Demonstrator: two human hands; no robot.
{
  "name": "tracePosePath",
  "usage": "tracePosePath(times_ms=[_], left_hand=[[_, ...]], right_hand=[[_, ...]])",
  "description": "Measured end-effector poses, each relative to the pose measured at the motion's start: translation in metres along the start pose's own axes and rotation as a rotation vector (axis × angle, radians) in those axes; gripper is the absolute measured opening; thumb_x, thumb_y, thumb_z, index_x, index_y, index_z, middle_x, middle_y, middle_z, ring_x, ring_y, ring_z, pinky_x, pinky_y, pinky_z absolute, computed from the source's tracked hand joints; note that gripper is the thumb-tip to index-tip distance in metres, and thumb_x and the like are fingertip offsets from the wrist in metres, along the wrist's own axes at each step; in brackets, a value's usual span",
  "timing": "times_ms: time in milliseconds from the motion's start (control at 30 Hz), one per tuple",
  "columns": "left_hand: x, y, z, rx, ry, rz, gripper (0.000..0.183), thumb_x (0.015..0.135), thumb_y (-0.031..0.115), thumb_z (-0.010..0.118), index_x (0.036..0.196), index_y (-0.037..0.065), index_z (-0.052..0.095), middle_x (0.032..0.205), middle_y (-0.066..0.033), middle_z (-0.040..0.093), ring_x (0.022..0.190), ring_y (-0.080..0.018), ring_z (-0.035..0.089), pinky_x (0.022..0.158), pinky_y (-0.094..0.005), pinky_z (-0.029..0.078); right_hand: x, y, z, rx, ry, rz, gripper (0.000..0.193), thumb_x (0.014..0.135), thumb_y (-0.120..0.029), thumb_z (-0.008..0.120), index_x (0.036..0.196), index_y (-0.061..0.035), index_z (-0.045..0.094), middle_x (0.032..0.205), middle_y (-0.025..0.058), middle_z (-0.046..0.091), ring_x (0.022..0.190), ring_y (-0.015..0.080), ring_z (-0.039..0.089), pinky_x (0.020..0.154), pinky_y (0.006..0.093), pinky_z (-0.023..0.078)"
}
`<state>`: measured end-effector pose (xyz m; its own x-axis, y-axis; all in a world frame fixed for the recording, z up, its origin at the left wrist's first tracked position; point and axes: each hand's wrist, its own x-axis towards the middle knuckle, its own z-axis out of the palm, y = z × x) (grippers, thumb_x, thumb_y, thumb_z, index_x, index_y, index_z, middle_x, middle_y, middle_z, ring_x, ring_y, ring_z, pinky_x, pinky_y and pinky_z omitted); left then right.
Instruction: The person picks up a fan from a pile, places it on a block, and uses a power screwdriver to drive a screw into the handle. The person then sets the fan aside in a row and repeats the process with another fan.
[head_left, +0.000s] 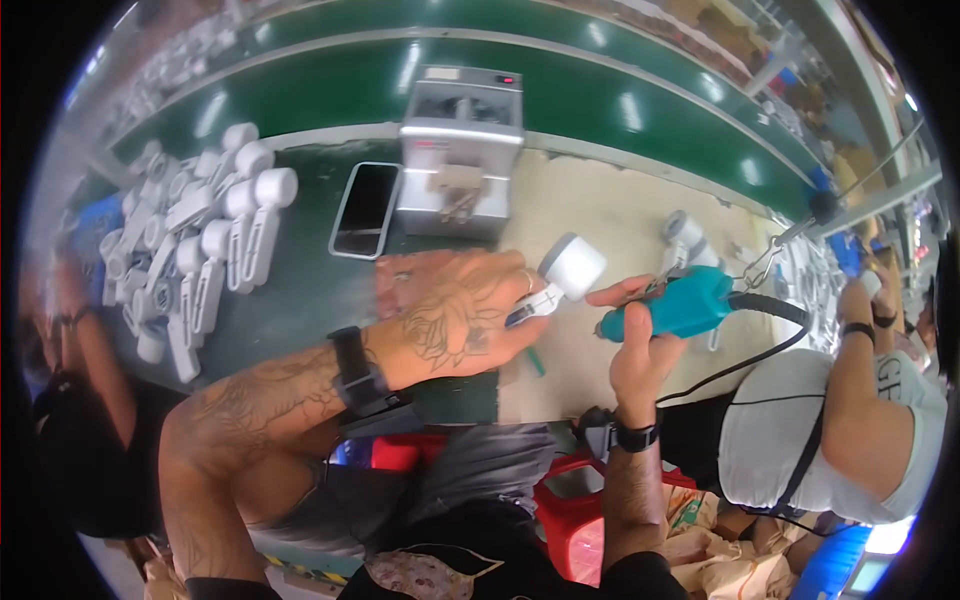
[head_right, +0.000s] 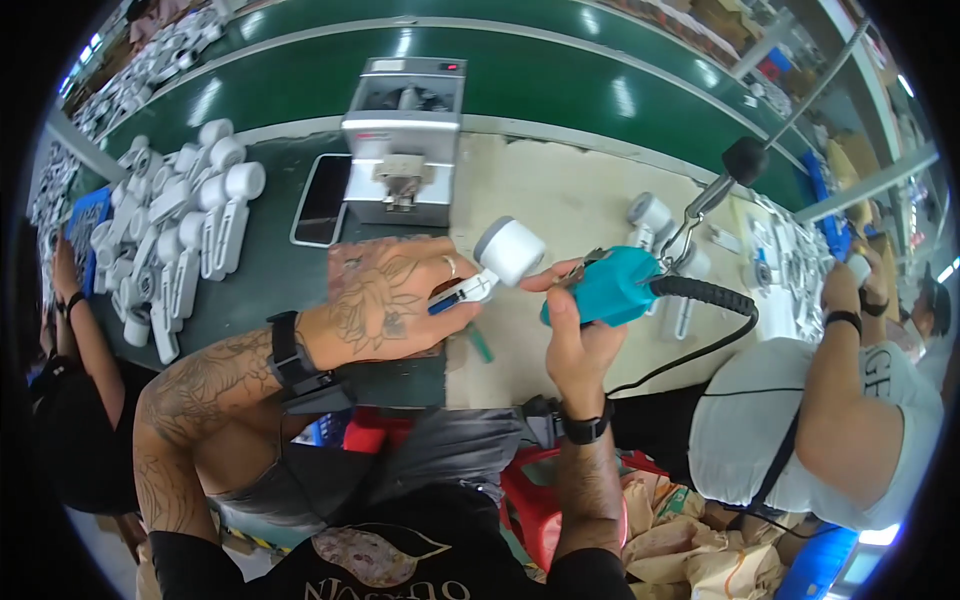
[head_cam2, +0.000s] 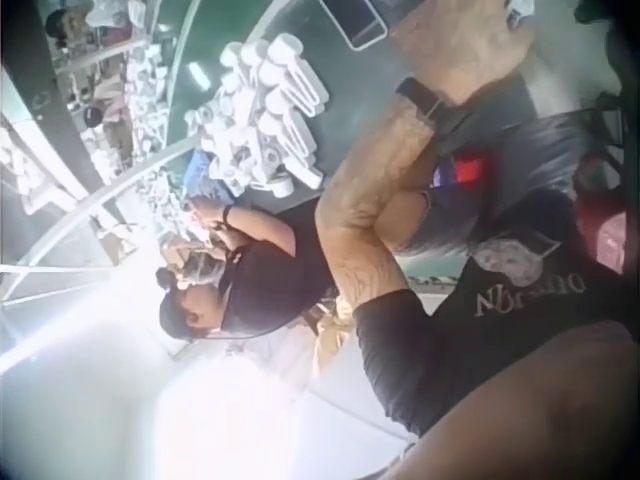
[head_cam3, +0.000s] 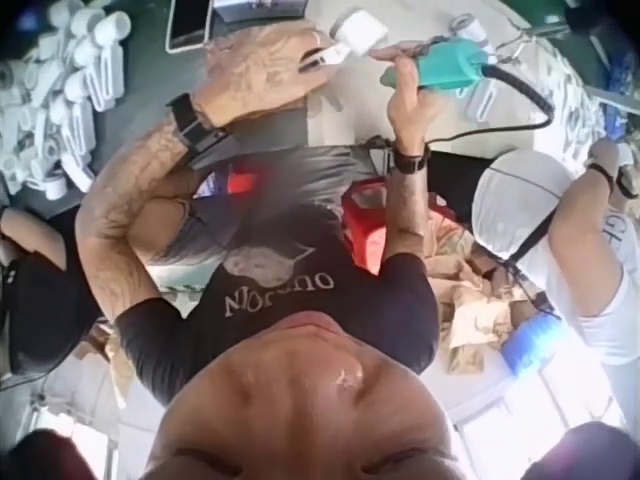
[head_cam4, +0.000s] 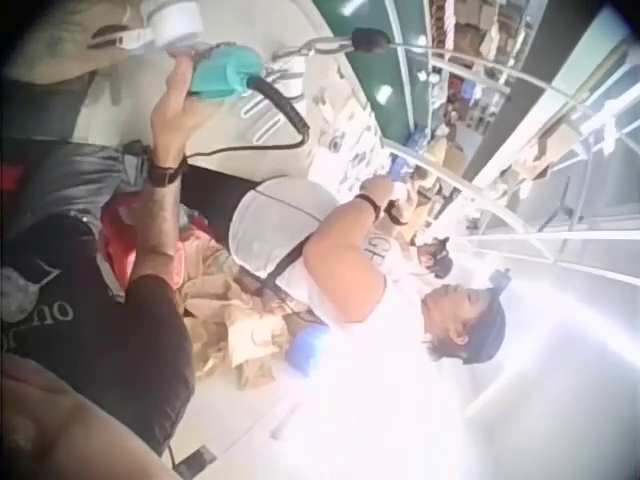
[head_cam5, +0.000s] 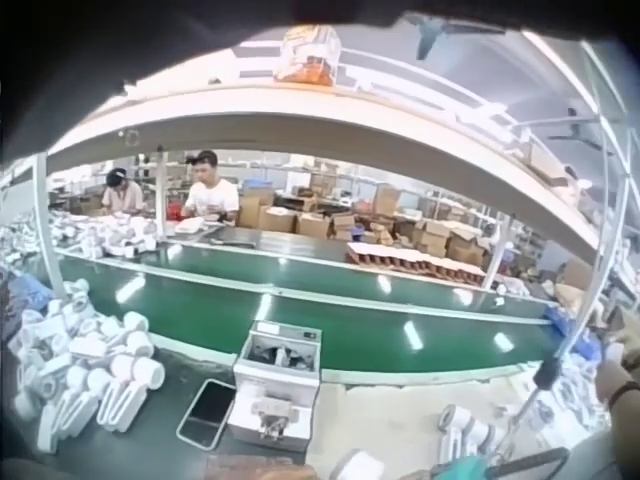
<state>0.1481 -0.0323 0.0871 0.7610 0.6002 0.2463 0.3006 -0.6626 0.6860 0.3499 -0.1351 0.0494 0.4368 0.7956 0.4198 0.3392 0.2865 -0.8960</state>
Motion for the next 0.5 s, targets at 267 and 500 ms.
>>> tracePosePath(times_ms=[267, 500], left_hand=[[-0.045, -0.062, -0.009, 0.139, 0.13, 0.231, 0.023, 0.079, 0.015, 0.073, 0.095, 0.001, 0.066, 0.097, -0.0138, 0.06, 0.094, -0.0348, 0.061, 0.082, -0.0454, 0.05], [-0.038, -0.077, -0.018, 0.018, -0.031, 0.135, 0.029, 0.086, 0.028, 0.071, 0.105, 0.006, 0.068, 0.115, -0.0159, 0.063, 0.116, -0.0367, 0.057, 0.1, -0.0448, 0.045]], right_hand=[[0.03, -0.042, 0.056, 0.289, -0.003, -0.033, 0.059, 0.099, -0.055, 0.055, 0.115, 0.0015, 0.055, 0.075, 0.0048, 0.053, 0.069, 0.0179, 0.052, 0.066, 0.0322, 0.042], [0.063, -0.058, 0.123, 0.452, -0.096, -0.1, 0.065, 0.1, -0.061, 0.048, 0.109, 0.0026, 0.056, 0.069, 0.0054, 0.049, 0.063, 0.0184, 0.05, 0.06, 0.0334, 0.042]])
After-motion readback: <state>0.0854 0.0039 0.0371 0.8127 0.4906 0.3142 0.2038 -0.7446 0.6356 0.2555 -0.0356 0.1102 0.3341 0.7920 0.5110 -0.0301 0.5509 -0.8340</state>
